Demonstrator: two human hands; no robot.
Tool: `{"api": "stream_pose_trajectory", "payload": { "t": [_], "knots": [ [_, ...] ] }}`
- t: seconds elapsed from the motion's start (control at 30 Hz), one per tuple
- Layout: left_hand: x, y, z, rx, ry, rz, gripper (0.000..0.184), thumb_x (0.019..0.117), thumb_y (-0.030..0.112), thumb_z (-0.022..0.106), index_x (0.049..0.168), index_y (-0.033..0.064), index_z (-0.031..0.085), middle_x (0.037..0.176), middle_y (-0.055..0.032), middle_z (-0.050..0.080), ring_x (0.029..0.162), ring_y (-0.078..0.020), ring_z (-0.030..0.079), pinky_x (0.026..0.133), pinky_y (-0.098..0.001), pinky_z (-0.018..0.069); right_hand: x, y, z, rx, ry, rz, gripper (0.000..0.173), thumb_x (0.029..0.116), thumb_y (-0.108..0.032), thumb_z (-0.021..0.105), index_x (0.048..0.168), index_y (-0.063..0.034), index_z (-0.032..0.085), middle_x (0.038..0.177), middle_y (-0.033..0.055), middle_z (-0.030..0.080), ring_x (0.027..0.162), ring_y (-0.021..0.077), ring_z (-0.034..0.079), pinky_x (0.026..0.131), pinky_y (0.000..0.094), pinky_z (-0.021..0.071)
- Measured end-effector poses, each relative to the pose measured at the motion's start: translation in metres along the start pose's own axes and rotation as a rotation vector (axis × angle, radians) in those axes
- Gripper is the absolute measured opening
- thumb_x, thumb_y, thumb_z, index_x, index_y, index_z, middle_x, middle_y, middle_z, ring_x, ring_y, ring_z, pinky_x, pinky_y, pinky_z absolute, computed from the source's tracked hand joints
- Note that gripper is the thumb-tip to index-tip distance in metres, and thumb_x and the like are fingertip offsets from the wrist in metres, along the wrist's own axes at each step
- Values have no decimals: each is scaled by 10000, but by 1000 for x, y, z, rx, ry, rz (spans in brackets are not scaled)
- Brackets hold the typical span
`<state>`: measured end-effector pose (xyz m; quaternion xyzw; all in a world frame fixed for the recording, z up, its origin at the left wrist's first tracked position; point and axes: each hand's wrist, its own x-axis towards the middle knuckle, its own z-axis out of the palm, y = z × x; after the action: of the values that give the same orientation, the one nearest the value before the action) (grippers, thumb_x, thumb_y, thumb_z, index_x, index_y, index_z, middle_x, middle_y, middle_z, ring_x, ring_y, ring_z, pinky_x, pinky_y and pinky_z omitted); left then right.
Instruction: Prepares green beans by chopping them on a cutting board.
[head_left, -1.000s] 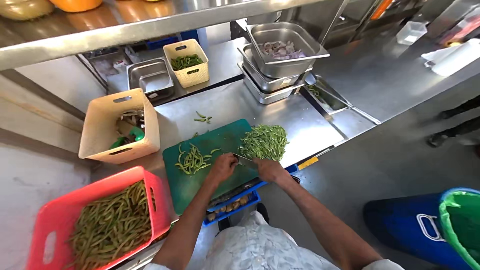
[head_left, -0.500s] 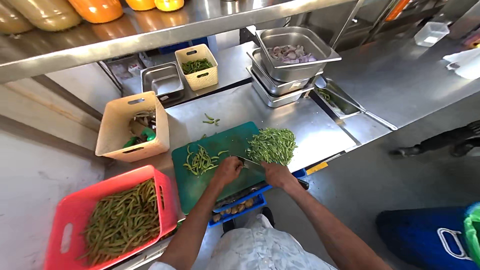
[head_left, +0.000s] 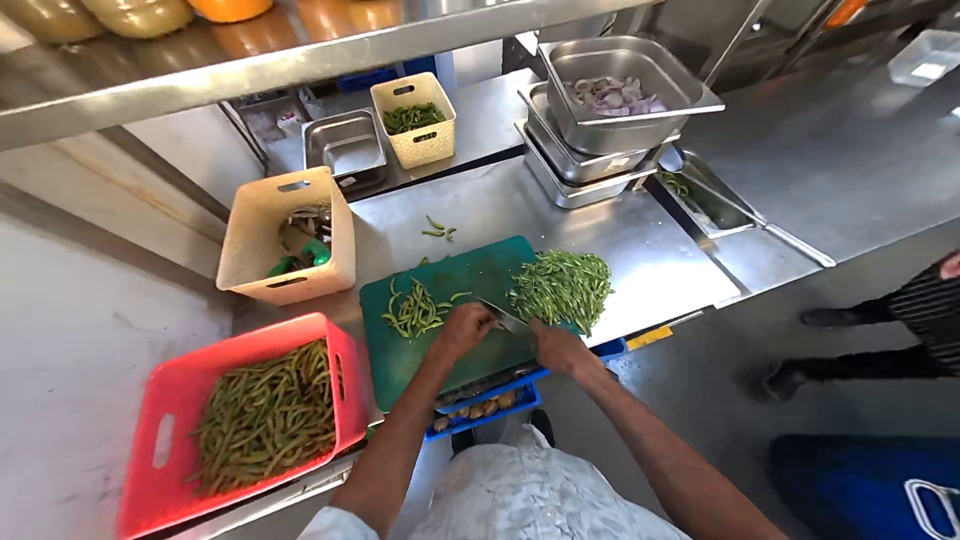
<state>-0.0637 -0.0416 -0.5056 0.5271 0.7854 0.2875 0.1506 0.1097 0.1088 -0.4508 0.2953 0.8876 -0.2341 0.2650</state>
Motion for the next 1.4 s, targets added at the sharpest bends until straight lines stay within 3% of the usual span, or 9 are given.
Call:
{"api": "stream_pose_trajectory", "payload": {
  "t": [0.13,0.23,0.37,0.5,0.8,0.93,1.1,1.2,1.4],
  "knots": [
    [4,-9,-39,131,169,-452,284,1026,295,640,1199,95,745,1177,-137,718,1095,-296,697,987,-509,563,-23,9,1,123,37,-18,383,1062,-252,523,1412,-102,483,1108,212,688,1036,406,696,876,608,560],
    [19,-23,-43,240,61,-574,240,1008,280,644,1118,114,778,1186,-136,708,1167,-322,658,1016,-542,532,-30,9,20,116,-78,-28,436,1071,-277,496,1471,-108,466,1217,233,671,1148,418,663,962,620,526],
    [22,-13,-35,281,-22,-472,226,1020,260,626,1099,112,777,1183,-122,713,1182,-316,648,1032,-537,521,-14,24,19,173,9,44,414,1058,-267,524,1444,-118,507,1194,226,685,1109,415,680,926,619,540],
    [8,14,1,161,-147,-163,239,1037,237,610,1117,80,771,1121,-125,727,1094,-281,692,1007,-489,550,-12,31,11,125,57,86,419,1042,-234,550,1444,-137,484,1131,218,694,1034,420,699,854,618,565],
    [14,32,23,87,-123,91,161,993,154,655,1019,54,779,1011,-125,741,1027,-275,706,982,-447,562,-34,22,-13,-50,32,89,423,1007,-212,593,1427,-202,539,1156,191,704,1053,421,690,832,629,558],
    [11,28,24,83,-99,148,140,993,136,665,1004,69,787,980,-113,751,984,-258,723,950,-438,578,-16,17,7,3,22,72,375,1012,-188,590,1376,-147,510,1111,194,694,1017,412,702,811,619,571],
    [10,27,22,65,-94,138,130,989,117,665,1004,71,786,982,-103,755,986,-247,724,963,-435,576,-27,13,-17,-60,11,71,366,979,-185,617,1342,-193,578,1100,173,709,998,406,700,778,626,560],
    [8,25,24,43,-59,178,118,981,103,672,980,70,786,960,-91,757,972,-238,724,949,-429,581,-13,10,0,-18,-32,76,397,1006,-187,600,1388,-170,491,1124,197,688,1007,419,701,798,627,571],
    [3,29,20,20,-69,157,113,974,73,673,1002,44,778,1017,-117,755,1051,-267,710,1014,-436,548,-16,13,-4,-1,-50,42,400,992,-194,610,1382,-159,529,1120,198,696,1027,411,695,823,633,559]
  ]
}}
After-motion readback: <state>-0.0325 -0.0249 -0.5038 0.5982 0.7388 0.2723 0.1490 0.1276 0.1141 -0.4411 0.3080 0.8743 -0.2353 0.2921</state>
